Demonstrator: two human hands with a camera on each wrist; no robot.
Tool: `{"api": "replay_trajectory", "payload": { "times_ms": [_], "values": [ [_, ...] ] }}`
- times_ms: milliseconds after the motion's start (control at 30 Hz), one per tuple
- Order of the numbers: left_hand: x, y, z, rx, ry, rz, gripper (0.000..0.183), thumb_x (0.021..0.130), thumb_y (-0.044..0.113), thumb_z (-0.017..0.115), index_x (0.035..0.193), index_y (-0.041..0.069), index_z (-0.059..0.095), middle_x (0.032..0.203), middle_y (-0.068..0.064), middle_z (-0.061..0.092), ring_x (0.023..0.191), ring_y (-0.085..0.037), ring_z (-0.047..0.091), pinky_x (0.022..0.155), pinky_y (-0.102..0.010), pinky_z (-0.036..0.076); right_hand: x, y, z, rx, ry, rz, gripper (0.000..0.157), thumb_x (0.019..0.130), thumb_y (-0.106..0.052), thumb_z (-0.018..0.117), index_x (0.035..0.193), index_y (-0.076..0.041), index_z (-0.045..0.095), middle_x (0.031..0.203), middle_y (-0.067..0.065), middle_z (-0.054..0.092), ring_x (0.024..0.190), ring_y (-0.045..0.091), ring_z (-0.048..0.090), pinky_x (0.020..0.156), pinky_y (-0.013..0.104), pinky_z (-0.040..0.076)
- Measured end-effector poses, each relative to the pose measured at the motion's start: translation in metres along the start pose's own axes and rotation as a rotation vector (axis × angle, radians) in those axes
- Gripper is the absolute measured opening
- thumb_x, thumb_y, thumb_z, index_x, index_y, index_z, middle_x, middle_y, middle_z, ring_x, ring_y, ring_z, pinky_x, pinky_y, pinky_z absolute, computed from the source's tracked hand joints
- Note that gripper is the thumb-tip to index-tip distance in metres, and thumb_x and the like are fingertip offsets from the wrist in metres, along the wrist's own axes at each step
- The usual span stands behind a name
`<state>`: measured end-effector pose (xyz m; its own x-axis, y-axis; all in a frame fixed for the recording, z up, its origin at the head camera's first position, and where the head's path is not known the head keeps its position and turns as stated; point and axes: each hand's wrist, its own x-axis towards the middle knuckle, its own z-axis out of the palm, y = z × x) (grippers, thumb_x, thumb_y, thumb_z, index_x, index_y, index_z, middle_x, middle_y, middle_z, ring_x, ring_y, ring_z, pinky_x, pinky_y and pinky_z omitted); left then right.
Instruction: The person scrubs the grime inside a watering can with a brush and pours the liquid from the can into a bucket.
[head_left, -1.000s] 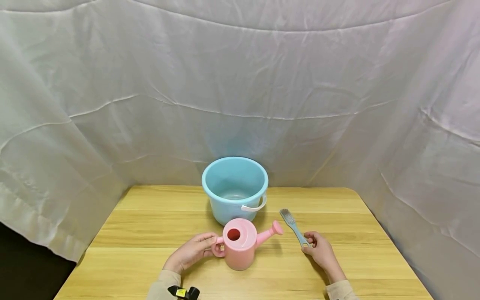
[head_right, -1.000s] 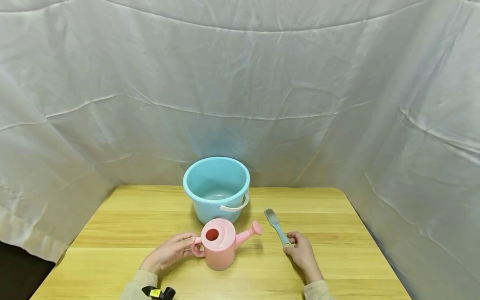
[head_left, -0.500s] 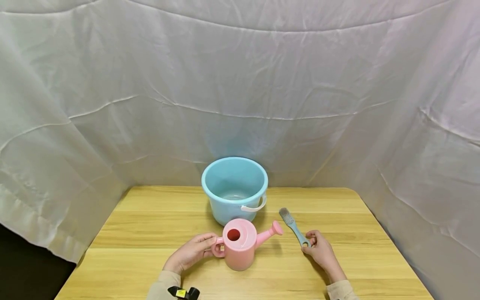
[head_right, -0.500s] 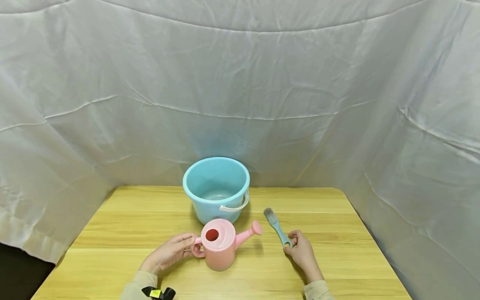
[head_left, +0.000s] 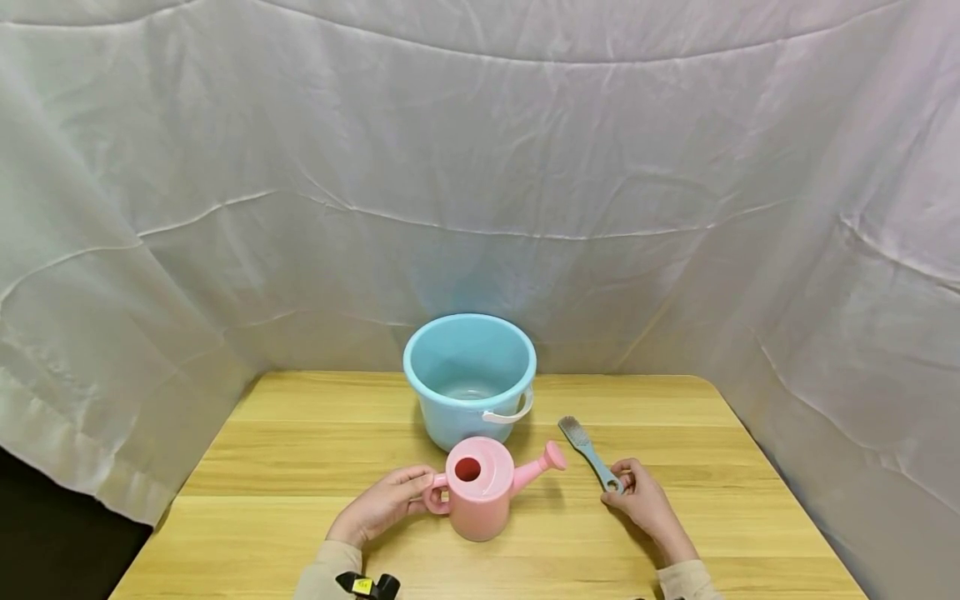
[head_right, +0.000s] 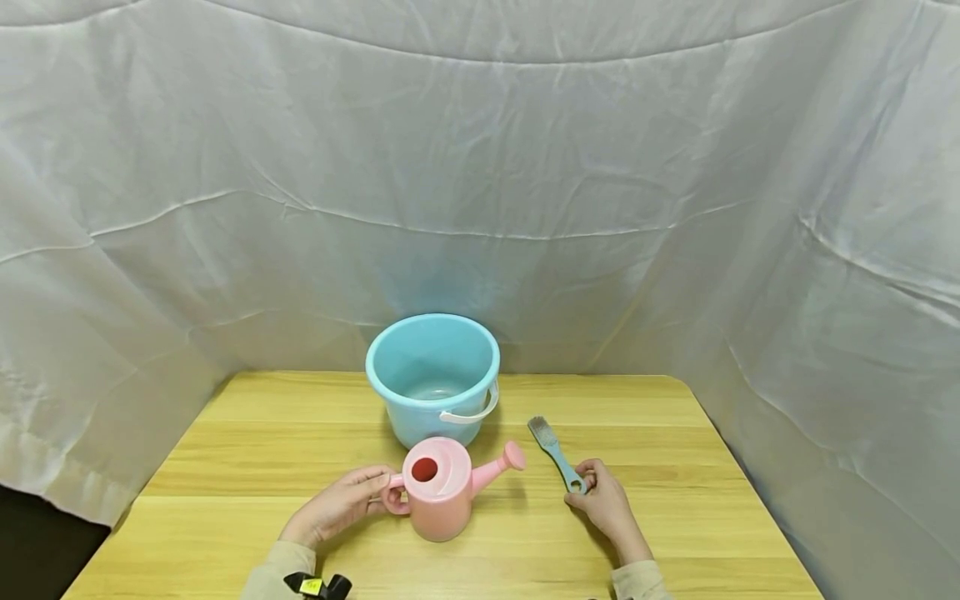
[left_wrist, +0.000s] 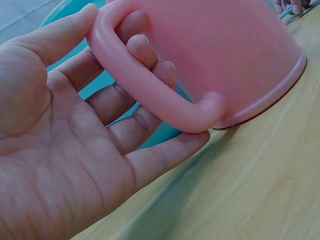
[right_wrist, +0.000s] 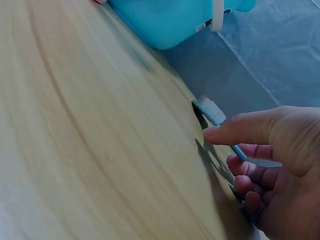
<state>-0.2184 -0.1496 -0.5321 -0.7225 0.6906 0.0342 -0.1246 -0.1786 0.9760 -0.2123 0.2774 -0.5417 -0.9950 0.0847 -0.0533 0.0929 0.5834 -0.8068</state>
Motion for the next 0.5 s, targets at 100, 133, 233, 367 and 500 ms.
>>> {"api": "replay_trajectory", "payload": {
  "times_ms": [100, 133, 233, 367, 500],
  "values": [
    [-0.0001, -0.0003, -0.0003, 0.001, 0.001, 0.0, 0.027, 0.104, 0.015, 0.043, 0.117, -0.002, 0.058, 0.109, -0.005, 0.068, 0.106, -0.022, 0.068, 0.102, -0.038, 0.052, 0.0004, -0.0013, -0.0002, -0.001, 0.01, -0.009, 0.047, 0.075, -0.003, 0.078, 0.116, 0.0, 0.054, 0.083, 0.007, 0.054, 0.067, 0.01, 0.044, 0.059, 0.02, 0.038],
    [-0.0001, -0.0005, -0.0003, 0.001, 0.002, -0.001, 0.027, 0.104, 0.016, 0.043, 0.117, -0.001, 0.059, 0.109, -0.005, 0.068, 0.106, -0.022, 0.068, 0.102, -0.037, 0.052, 0.0005, -0.0017, -0.0004, -0.004, 0.015, -0.014, 0.047, 0.076, -0.003, 0.078, 0.115, 0.0, 0.054, 0.083, 0.007, 0.054, 0.068, 0.009, 0.045, 0.059, 0.02, 0.038],
    [0.0001, -0.0012, -0.0006, -0.004, 0.003, -0.002, 0.025, 0.104, 0.015, 0.043, 0.116, 0.002, 0.06, 0.109, -0.004, 0.068, 0.106, -0.022, 0.068, 0.102, -0.036, 0.052, 0.0011, -0.0027, -0.0014, -0.023, 0.034, -0.034, 0.046, 0.076, -0.005, 0.079, 0.114, -0.001, 0.055, 0.084, 0.007, 0.056, 0.069, 0.009, 0.046, 0.059, 0.019, 0.04],
    [0.0003, -0.0019, -0.0008, -0.008, 0.002, -0.001, 0.023, 0.104, 0.014, 0.043, 0.114, 0.005, 0.061, 0.108, -0.004, 0.068, 0.106, -0.021, 0.068, 0.101, -0.036, 0.052, 0.0012, -0.0041, -0.0038, -0.066, 0.052, -0.048, 0.046, 0.077, -0.011, 0.08, 0.115, -0.003, 0.055, 0.086, 0.006, 0.057, 0.07, 0.009, 0.047, 0.059, 0.019, 0.04],
    [0.0004, -0.0023, -0.0012, -0.008, 0.002, -0.002, 0.023, 0.104, 0.015, 0.043, 0.114, 0.005, 0.061, 0.108, -0.004, 0.068, 0.106, -0.021, 0.068, 0.101, -0.035, 0.052, 0.0015, -0.0063, -0.0059, -0.069, 0.093, -0.092, 0.043, 0.079, -0.013, 0.079, 0.115, -0.003, 0.057, 0.086, 0.006, 0.058, 0.069, 0.006, 0.047, 0.058, 0.019, 0.041]
  ]
}}
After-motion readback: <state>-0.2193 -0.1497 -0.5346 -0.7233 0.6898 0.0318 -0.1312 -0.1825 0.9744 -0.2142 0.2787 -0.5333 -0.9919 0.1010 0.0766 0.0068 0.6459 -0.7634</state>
